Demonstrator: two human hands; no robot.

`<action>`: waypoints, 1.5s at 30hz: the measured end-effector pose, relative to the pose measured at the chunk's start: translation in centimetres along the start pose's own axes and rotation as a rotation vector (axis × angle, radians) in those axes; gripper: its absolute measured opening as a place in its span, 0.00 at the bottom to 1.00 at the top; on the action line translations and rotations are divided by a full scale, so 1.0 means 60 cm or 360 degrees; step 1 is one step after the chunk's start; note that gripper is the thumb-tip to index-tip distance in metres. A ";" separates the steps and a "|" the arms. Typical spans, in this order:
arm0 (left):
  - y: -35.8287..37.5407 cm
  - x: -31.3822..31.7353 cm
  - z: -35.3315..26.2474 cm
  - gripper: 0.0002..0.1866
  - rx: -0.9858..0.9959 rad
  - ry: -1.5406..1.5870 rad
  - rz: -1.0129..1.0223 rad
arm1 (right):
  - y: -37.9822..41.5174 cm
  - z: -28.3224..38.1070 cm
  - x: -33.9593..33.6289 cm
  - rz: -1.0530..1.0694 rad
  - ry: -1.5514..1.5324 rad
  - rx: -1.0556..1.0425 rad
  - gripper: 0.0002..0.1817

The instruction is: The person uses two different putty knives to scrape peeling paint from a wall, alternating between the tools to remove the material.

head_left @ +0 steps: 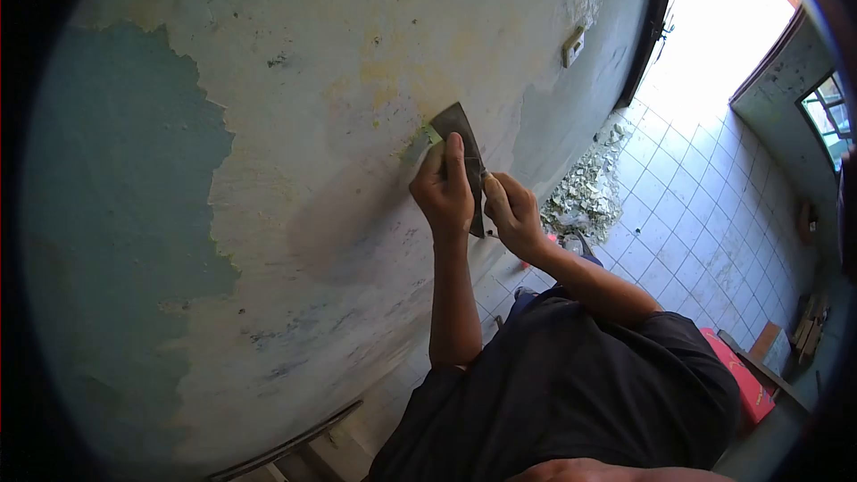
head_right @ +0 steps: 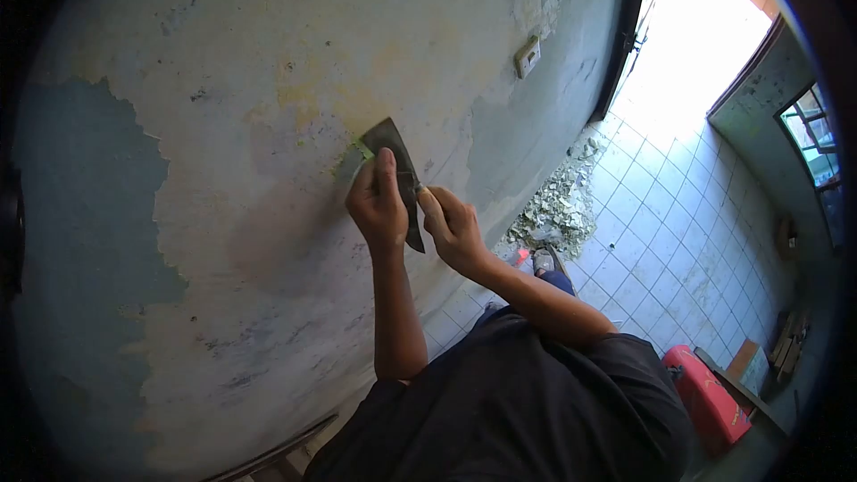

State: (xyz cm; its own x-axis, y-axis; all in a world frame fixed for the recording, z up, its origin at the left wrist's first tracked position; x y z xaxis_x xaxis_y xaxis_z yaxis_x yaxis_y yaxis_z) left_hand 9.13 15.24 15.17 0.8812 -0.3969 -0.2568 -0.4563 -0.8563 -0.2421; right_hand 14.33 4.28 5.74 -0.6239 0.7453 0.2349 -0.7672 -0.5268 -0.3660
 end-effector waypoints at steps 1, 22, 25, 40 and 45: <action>0.006 0.003 0.009 0.17 0.0018 -0.0029 -0.0005 | 0.009 -0.009 -0.005 -0.0024 0.0014 0.0030 0.17; 0.034 -0.025 0.051 0.14 -0.0068 -0.0172 -0.0117 | 0.047 -0.014 0.011 0.0033 -0.0069 0.0107 0.18; 0.034 -0.025 0.037 0.15 0.0004 -0.0177 -0.0152 | 0.047 -0.008 0.013 0.0009 -0.0047 0.0098 0.17; 0.039 -0.027 0.028 0.16 0.0033 -0.0282 -0.0238 | 0.042 -0.008 0.008 0.0043 0.0086 0.0079 0.16; 0.051 -0.028 0.033 0.15 0.0002 -0.0223 -0.0170 | 0.045 -0.009 0.009 -0.0015 0.0047 0.0014 0.17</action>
State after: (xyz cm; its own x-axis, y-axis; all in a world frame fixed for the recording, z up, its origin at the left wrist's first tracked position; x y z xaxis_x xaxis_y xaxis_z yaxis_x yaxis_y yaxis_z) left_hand 6.02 13.95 13.04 0.8988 -0.2539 -0.3574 -0.3614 -0.8905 -0.2762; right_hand 11.99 3.49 4.39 -0.6119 0.7621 0.2115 -0.7744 -0.5231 -0.3559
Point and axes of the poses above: each hand's wrist, its own y-axis away from the middle knuckle, its own x-axis out of the palm, z = x × y, the point moved 8 cm from there along -y, towards the middle knuckle, and after that the axes turned 15 degrees about -x, right-handed, at the moved point
